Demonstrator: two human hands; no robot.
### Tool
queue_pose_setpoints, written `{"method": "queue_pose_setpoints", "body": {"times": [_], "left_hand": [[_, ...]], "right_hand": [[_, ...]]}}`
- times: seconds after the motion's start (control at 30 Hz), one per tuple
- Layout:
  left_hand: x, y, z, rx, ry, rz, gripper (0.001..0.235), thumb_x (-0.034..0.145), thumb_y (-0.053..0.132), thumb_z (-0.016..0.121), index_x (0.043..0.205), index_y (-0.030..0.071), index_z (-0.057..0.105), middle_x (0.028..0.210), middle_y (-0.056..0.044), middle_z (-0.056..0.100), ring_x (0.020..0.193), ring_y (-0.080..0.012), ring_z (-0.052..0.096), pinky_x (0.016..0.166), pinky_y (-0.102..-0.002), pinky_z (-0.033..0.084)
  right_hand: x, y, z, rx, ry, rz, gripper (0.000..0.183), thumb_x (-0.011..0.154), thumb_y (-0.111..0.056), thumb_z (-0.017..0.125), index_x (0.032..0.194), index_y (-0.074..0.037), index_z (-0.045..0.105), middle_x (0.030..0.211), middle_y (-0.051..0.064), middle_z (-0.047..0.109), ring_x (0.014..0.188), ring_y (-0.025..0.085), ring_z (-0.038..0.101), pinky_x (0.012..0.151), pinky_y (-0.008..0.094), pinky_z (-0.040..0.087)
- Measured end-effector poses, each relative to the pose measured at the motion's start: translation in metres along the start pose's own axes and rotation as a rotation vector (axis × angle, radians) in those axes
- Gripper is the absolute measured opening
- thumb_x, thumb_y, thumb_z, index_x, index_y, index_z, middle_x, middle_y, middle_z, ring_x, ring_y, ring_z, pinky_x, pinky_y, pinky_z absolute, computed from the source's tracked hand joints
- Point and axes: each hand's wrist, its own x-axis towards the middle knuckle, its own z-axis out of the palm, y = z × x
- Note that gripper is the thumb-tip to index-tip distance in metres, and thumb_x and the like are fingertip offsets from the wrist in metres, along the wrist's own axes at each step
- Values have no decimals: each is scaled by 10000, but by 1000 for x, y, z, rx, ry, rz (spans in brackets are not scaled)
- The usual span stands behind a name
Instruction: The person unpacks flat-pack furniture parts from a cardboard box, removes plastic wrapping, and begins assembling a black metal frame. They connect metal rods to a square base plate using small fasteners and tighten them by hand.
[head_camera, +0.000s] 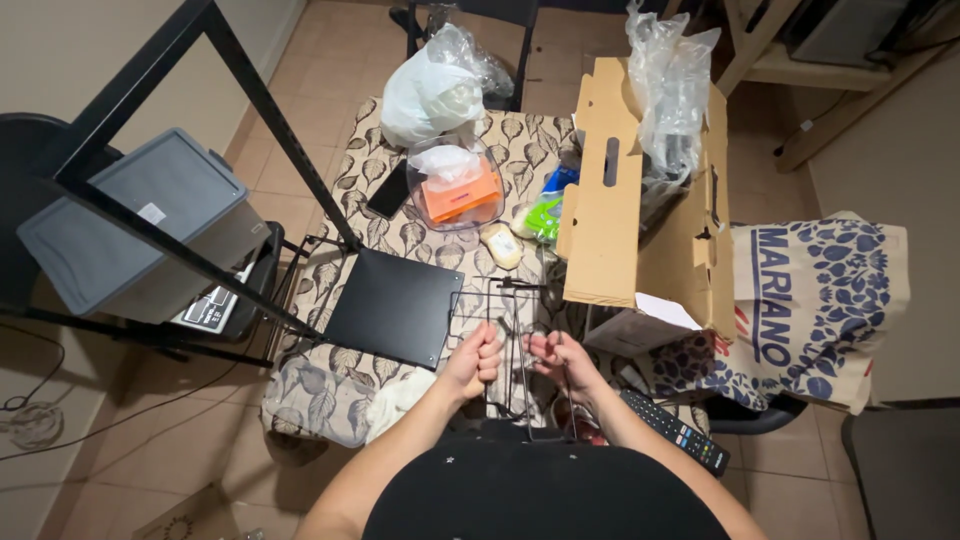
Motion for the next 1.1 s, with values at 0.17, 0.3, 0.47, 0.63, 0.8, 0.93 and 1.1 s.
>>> {"method": "queue_pose_setpoints", "body": {"times": [0.17,0.3,0.47,0.63,0.8,0.93,1.1], "left_hand": [[12,-5,-31,214,290,126,311,1140,385,364,949,175,491,650,121,123,444,4,143,331,-120,179],[21,-9,-37,319,421,142,310,1128,346,404,1030,108,577,623,100,235,439,-7,237,370,-131,248],[27,-9,-59,121,343,-63,560,1058,557,417,1131,82,704,898,-53,661,829,-180,676,739,-330,604],[5,-15,-48,37,288,-258,608,1047,551,322,1098,112,740,970,-81,729,944,-251,727,885,-471,624],[21,-39,-59,45,-67,-338,289,1061,425,447,1212,232,601,1186,-135,734,1096,-313,727,1005,-495,564],[13,-29,-21,154,9,-113,361,1055,189,559,1404,99,539,721,44,431,574,-84,427,592,-229,450],[25,-21,-30,191,59,78,386,988,230,592,1344,82,566,681,83,292,524,-45,281,460,-165,312]], "right_hand": [[4,1,-6,-17,57,-9,372,687,-5,474,1023,-164,453,1408,212,612,1328,323,584,995,544,517],[15,10,-16,-49,65,-82,390,696,-7,498,1054,-161,479,1355,204,633,1264,296,631,905,451,575],[13,-3,-5,-104,68,-157,443,660,35,482,1056,-164,470,1256,96,654,1139,181,669,795,292,596],[8,-6,-3,-120,44,-180,476,662,32,491,1096,-164,494,1193,70,666,1045,153,672,740,245,592],[-7,-19,6,-125,-87,-300,358,770,-53,549,1106,-156,480,1167,76,645,935,173,665,716,281,595],[7,-21,-9,-69,-205,-443,407,742,37,511,1108,-126,442,1166,157,594,699,142,534,534,252,490],[-19,-55,20,-103,-310,-564,443,685,125,479,1080,-67,422,1159,239,581,574,108,497,473,236,450]]}}
